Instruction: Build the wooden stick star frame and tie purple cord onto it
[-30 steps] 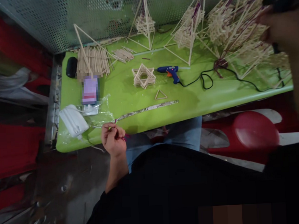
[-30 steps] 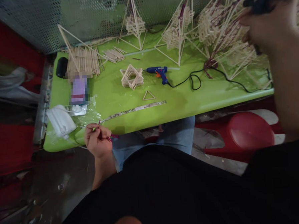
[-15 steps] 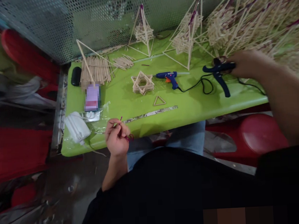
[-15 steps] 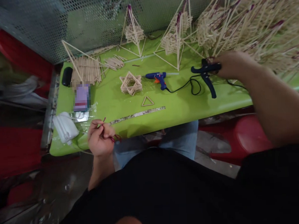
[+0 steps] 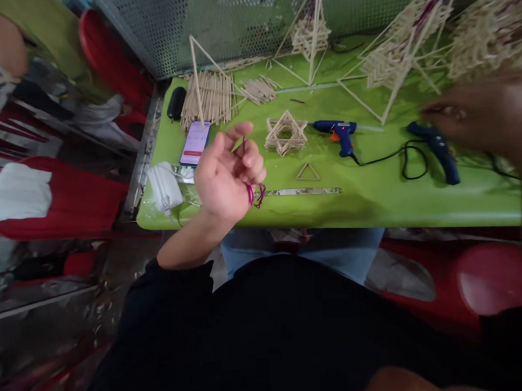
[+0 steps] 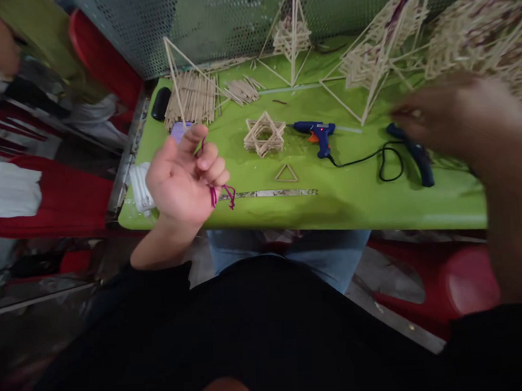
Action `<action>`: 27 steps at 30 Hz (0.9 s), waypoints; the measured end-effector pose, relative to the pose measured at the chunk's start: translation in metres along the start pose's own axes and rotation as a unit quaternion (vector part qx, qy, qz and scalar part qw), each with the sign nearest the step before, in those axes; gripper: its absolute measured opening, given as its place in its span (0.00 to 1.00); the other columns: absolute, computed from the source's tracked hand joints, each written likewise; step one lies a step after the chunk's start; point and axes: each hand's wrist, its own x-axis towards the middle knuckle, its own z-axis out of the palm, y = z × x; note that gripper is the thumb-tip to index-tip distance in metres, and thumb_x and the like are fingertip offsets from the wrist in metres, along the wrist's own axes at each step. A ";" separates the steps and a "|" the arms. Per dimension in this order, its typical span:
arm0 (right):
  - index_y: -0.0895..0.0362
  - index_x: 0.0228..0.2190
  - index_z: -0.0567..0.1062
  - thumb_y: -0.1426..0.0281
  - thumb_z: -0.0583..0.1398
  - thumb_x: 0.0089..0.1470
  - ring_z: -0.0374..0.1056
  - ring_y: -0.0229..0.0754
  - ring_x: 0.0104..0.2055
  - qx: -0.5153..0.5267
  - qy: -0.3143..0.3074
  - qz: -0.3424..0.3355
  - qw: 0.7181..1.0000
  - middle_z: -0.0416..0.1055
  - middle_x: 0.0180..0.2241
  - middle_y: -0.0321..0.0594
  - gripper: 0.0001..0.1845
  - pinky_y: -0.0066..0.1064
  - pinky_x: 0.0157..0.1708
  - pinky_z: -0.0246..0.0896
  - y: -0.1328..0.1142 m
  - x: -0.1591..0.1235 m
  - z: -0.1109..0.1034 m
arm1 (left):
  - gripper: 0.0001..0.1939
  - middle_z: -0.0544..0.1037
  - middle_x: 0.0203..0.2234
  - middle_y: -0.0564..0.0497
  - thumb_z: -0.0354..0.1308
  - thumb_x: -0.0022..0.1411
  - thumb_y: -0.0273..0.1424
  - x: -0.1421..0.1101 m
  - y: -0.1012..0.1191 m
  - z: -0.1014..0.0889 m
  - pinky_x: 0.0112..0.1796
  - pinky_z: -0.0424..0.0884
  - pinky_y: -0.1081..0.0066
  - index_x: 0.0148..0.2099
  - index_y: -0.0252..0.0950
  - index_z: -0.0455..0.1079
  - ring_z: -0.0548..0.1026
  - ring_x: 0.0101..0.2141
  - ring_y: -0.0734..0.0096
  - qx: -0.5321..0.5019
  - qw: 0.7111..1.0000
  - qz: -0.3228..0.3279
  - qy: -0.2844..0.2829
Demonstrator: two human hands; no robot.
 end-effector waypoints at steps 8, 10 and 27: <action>0.58 0.44 0.88 0.53 0.79 0.65 0.79 0.39 0.34 0.270 -0.390 -0.107 0.874 0.86 0.37 0.42 0.21 0.30 0.35 0.80 -0.091 -0.072 0.184 | 0.36 0.62 0.26 0.57 0.40 0.86 0.61 0.078 -0.024 0.025 0.23 0.59 0.72 0.58 0.38 0.77 0.56 0.19 0.79 -0.016 0.998 0.019 -0.063; 0.56 0.35 0.83 0.42 0.73 0.69 0.67 0.35 0.22 0.269 -0.419 -0.069 0.864 0.77 0.24 0.36 0.29 0.30 0.24 0.70 -0.085 -0.075 0.200 | 0.37 0.62 0.25 0.57 0.35 0.87 0.59 0.090 -0.029 0.019 0.22 0.58 0.71 0.57 0.39 0.77 0.55 0.19 0.78 -0.051 0.997 0.022 -0.048; 0.55 0.33 0.80 0.44 0.63 0.79 0.58 0.36 0.24 0.180 -0.427 -0.013 0.886 0.65 0.22 0.33 0.30 0.32 0.24 0.51 -0.054 -0.048 0.164 | 0.25 0.86 0.60 0.47 0.75 0.72 0.48 0.119 -0.056 -0.052 0.45 0.80 0.62 0.67 0.48 0.81 0.84 0.46 0.63 0.407 0.851 0.191 -0.273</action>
